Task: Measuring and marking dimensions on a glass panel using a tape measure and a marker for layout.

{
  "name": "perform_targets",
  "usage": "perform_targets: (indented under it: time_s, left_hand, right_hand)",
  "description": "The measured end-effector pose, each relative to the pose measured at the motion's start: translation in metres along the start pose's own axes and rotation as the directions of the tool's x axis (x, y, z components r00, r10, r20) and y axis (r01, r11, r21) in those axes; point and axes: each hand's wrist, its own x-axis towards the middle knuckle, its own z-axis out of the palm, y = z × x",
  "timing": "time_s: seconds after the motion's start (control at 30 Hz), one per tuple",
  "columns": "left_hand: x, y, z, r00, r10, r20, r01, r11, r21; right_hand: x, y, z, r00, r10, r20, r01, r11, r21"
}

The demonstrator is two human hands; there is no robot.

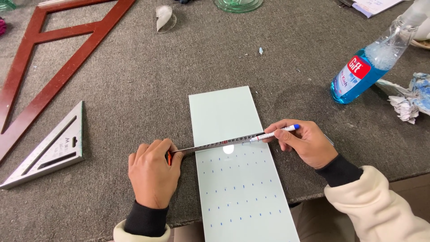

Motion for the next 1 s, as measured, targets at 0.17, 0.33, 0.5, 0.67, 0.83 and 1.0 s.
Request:
perform_targets:
  time_s: [0.17, 0.33, 0.5, 0.67, 0.83, 1.0]
  left_hand:
    - [0.000, 0.000, 0.001, 1.000, -0.007, -0.001, 0.007, 1.000, -0.003]
    - [0.000, -0.001, 0.003, 1.000, -0.002, -0.002, 0.002, 1.000, 0.000]
    - [0.000, -0.001, 0.003, 1.000, -0.001, -0.007, 0.001, 1.000, 0.009]
    - [0.000, -0.001, 0.002, 1.000, 0.015, -0.018, -0.015, 1.000, -0.001]
    - [-0.001, -0.002, 0.004, 0.999, 0.031, -0.038, -0.031, 1.000, 0.007]
    - [-0.001, -0.001, 0.003, 0.999, 0.030, -0.038, -0.030, 1.000, 0.005]
  right_hand:
    - [0.002, 0.004, 0.000, 1.000, 0.015, -0.007, -0.014, 0.990, 0.139]
    - [0.003, -0.008, 0.012, 1.000, 0.024, -0.002, -0.023, 0.981, 0.193]
    - [0.003, -0.006, 0.021, 0.999, -0.026, 0.043, 0.018, 0.985, 0.174]
    - [0.002, -0.005, 0.019, 0.999, -0.041, 0.016, 0.039, 0.996, 0.082]
    - [0.001, -0.006, 0.018, 0.999, -0.044, 0.022, 0.042, 0.997, 0.065]
    - [0.001, -0.007, 0.019, 0.999, -0.039, 0.016, 0.039, 0.999, 0.024]
